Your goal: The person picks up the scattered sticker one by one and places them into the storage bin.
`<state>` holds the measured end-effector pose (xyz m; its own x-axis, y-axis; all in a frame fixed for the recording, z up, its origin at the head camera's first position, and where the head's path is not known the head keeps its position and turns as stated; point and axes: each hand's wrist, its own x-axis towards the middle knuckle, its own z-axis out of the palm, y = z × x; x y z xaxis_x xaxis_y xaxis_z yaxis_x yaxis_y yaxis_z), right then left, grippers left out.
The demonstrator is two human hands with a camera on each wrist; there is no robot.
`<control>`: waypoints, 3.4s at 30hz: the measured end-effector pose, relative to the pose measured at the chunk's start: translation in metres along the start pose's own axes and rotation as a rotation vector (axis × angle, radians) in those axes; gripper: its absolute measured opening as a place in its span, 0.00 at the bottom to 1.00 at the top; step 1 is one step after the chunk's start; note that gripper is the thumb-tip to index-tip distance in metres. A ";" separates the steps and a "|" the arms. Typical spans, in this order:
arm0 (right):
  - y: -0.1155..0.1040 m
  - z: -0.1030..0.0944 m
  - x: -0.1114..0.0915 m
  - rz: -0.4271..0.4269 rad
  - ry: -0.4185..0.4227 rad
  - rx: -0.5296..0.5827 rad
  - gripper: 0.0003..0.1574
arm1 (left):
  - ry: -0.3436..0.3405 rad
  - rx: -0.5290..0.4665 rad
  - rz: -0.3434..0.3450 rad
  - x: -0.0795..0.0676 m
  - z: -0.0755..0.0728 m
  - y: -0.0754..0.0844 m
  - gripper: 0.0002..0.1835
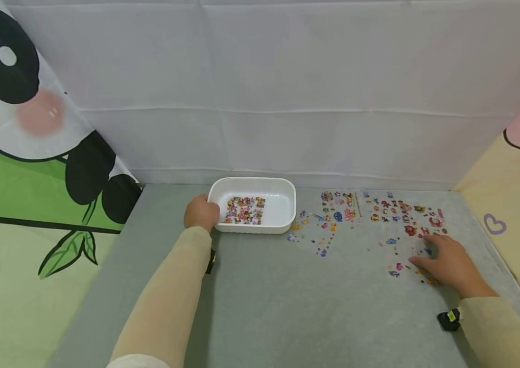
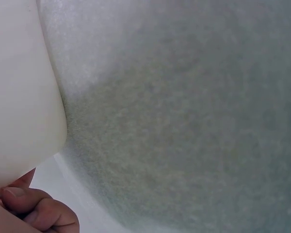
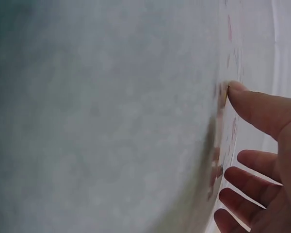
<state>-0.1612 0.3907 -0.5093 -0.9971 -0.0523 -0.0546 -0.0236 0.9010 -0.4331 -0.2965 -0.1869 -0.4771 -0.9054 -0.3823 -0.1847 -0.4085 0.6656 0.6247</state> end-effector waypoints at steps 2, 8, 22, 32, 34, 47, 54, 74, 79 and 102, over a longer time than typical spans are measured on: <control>-0.002 -0.001 -0.001 0.004 -0.007 -0.012 0.53 | -0.003 -0.001 -0.002 0.000 0.000 0.000 0.25; -0.001 -0.004 0.000 0.034 -0.049 -0.018 0.52 | 0.007 0.010 -0.008 0.002 0.001 -0.003 0.25; 0.000 -0.009 0.003 0.054 -0.083 -0.001 0.49 | 0.002 0.005 -0.010 0.002 0.002 -0.002 0.24; 0.000 -0.011 0.013 0.090 -0.107 -0.009 0.41 | 0.009 0.003 -0.015 0.004 0.004 -0.002 0.24; -0.001 -0.011 0.014 0.086 -0.105 -0.012 0.40 | 0.008 0.004 -0.015 0.004 0.004 -0.002 0.24; 0.000 -0.014 0.015 0.049 -0.095 -0.031 0.37 | 0.008 0.008 -0.005 0.003 0.004 -0.002 0.24; 0.008 -0.017 0.024 0.038 -0.128 -0.011 0.37 | 0.010 0.013 0.005 0.003 0.002 -0.003 0.24; 0.006 -0.015 0.024 0.045 -0.109 0.023 0.21 | 0.006 0.014 -0.006 0.003 0.004 -0.002 0.24; 0.006 -0.011 0.022 0.049 -0.104 0.027 0.19 | 0.012 0.023 0.002 0.003 0.004 -0.003 0.24; -0.007 -0.014 0.013 0.023 -0.127 0.053 0.07 | 0.013 0.041 -0.001 0.005 0.005 -0.006 0.24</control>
<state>-0.1749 0.3896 -0.4939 -0.9802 -0.0886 -0.1770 0.0067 0.8789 -0.4770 -0.2992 -0.1896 -0.4858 -0.9035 -0.3909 -0.1756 -0.4141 0.6908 0.5927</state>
